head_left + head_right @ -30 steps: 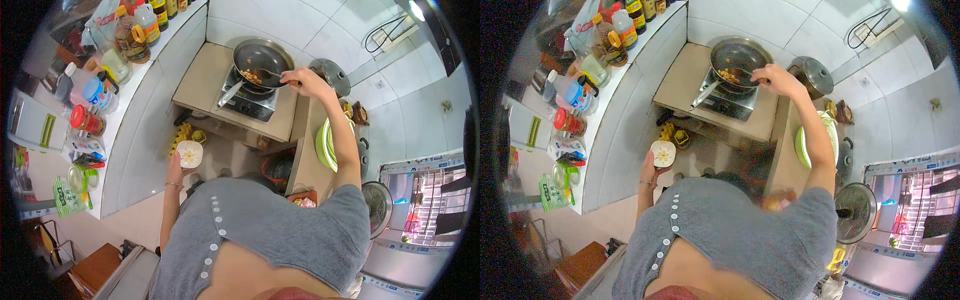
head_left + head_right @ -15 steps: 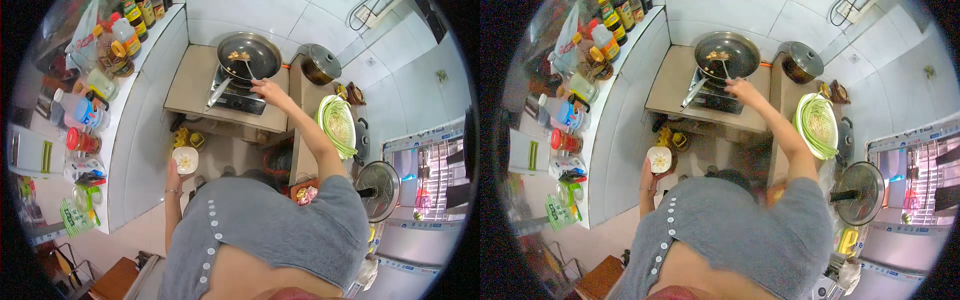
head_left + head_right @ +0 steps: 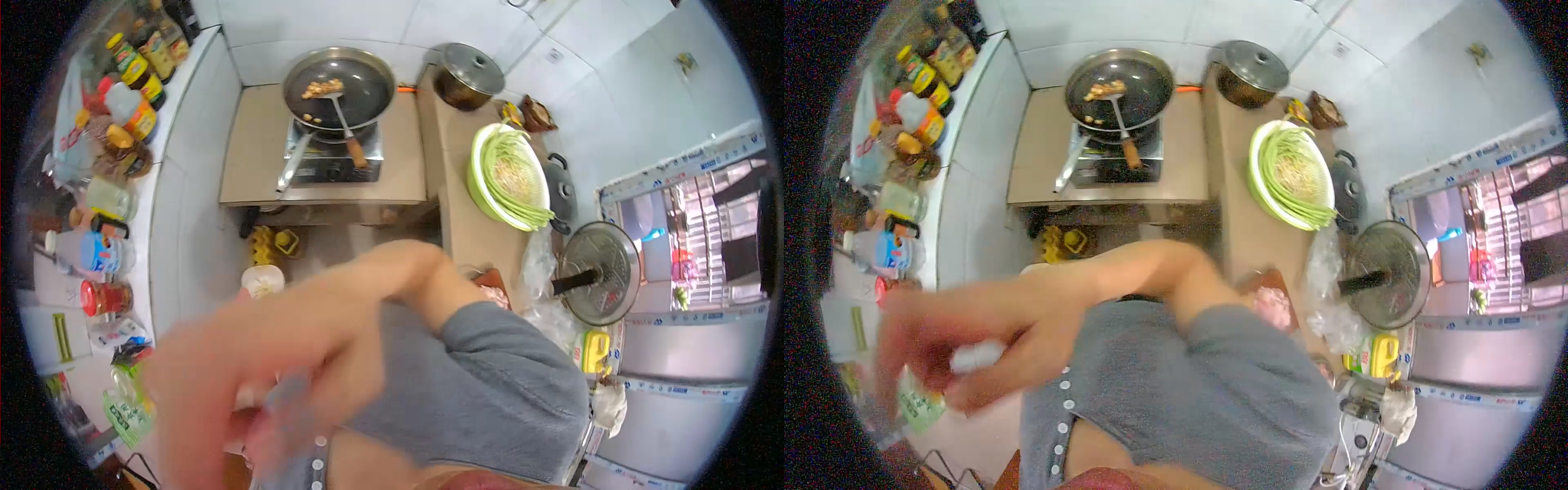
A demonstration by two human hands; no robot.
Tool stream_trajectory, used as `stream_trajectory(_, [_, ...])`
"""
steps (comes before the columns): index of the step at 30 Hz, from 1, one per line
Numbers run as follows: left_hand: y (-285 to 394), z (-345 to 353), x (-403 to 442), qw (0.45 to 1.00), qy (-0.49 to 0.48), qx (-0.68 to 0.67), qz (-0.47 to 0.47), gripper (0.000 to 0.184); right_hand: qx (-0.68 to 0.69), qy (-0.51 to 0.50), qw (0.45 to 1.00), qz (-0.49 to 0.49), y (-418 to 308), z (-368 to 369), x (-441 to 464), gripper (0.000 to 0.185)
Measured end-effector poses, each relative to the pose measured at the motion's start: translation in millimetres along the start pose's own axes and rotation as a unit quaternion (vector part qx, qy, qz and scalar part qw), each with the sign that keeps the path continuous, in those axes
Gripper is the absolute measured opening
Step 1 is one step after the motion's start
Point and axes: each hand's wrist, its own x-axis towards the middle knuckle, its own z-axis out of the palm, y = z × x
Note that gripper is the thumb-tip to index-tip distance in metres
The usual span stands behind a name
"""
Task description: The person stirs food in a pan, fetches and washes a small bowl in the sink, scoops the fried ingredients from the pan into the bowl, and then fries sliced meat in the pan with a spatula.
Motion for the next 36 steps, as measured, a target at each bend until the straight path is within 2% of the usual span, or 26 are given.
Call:
stream_trajectory(1, [3, 5, -1, 1.000, -0.002, 0.001, -0.001, 0.054, -0.010, 0.010, 1.000, 0.004, 1, 10, 5, 0.025])
stream_trajectory(4, [14, 18, -4, 1.000, -0.003, 0.001, 0.009, 0.055, 0.119, -0.002, 0.989, -0.084, 16, 34, 21, 0.031])
stream_trajectory(6, [17, 22, -4, 1.000, 0.004, -0.003, 0.024, 0.055, 0.211, -0.020, 0.967, -0.143, 28, 47, 29, 0.036])
stream_trajectory(7, [16, 22, 1, 0.999, -0.046, -0.019, -0.006, 0.056, 0.260, -0.030, 0.951, -0.166, 31, 51, 31, 0.039])
stream_trajectory(8, [10, 21, 0, 0.999, -0.047, -0.022, -0.009, 0.056, 0.308, -0.035, 0.931, -0.193, 33, 56, 32, 0.042])
stream_trajectory(11, [14, 25, -13, 1.000, -0.010, 0.021, 0.011, 0.056, 0.326, -0.024, 0.926, -0.189, 33, 63, 33, 0.044])
stream_trajectory(15, [15, 30, -22, 0.999, -0.014, 0.020, 0.022, 0.055, 0.311, -0.024, 0.934, -0.178, 40, 62, 37, 0.042])
stream_trajectory(17, [18, 34, -23, 0.999, 0.002, 0.024, 0.027, 0.055, 0.174, -0.056, 0.956, -0.228, 42, 57, 39, 0.040])
stream_trajectory(18, [17, 34, -24, 0.999, -0.002, 0.030, 0.045, 0.054, 0.176, -0.057, 0.956, -0.228, 42, 61, 38, 0.040])
stream_trajectory(20, [18, 31, -25, 0.997, -0.004, 0.037, 0.062, 0.053, 0.271, 0.013, 0.936, -0.226, 41, 70, 38, 0.041])
stream_trajectory(21, [16, 34, -23, 0.998, 0.003, 0.031, 0.053, 0.053, 0.274, 0.012, 0.936, -0.221, 41, 70, 40, 0.041])
stream_trajectory(23, [15, 34, -25, 0.999, 0.013, 0.029, 0.041, 0.053, 0.285, -0.033, 0.913, -0.288, 43, 69, 47, 0.043])
stream_trajectory(24, [15, 36, -27, 0.998, 0.013, 0.032, 0.045, 0.053, 0.287, -0.033, 0.913, -0.288, 44, 66, 43, 0.043])
stream_trajectory(25, [16, 36, -28, 0.998, 0.012, 0.037, 0.050, 0.053, 0.289, -0.063, 0.924, -0.242, 44, 62, 36, 0.044])
stream_trajectory(26, [17, 36, -27, 0.998, 0.012, 0.035, 0.052, 0.053, 0.290, -0.094, 0.933, -0.194, 44, 60, 32, 0.045])
stream_trajectory(27, [17, 36, -27, 0.998, 0.011, 0.032, 0.045, 0.054, 0.291, -0.096, 0.932, -0.193, 45, 62, 33, 0.045])
stream_trajectory(29, [18, 32, -25, 0.999, 0.010, 0.032, 0.038, 0.055, 0.255, -0.038, 0.937, -0.237, 45, 66, 39, 0.043])
stream_trajectory(32, [11, 32, -25, 0.999, 0.002, 0.021, 0.047, 0.057, 0.201, -0.058, 0.950, -0.233, 45, 67, 48, 0.041])
stream_trajectory(36, [18, 38, -25, 0.999, 0.021, 0.018, 0.026, 0.058, 0.196, -0.033, 0.949, -0.247, 58, 72, 42, 0.042])
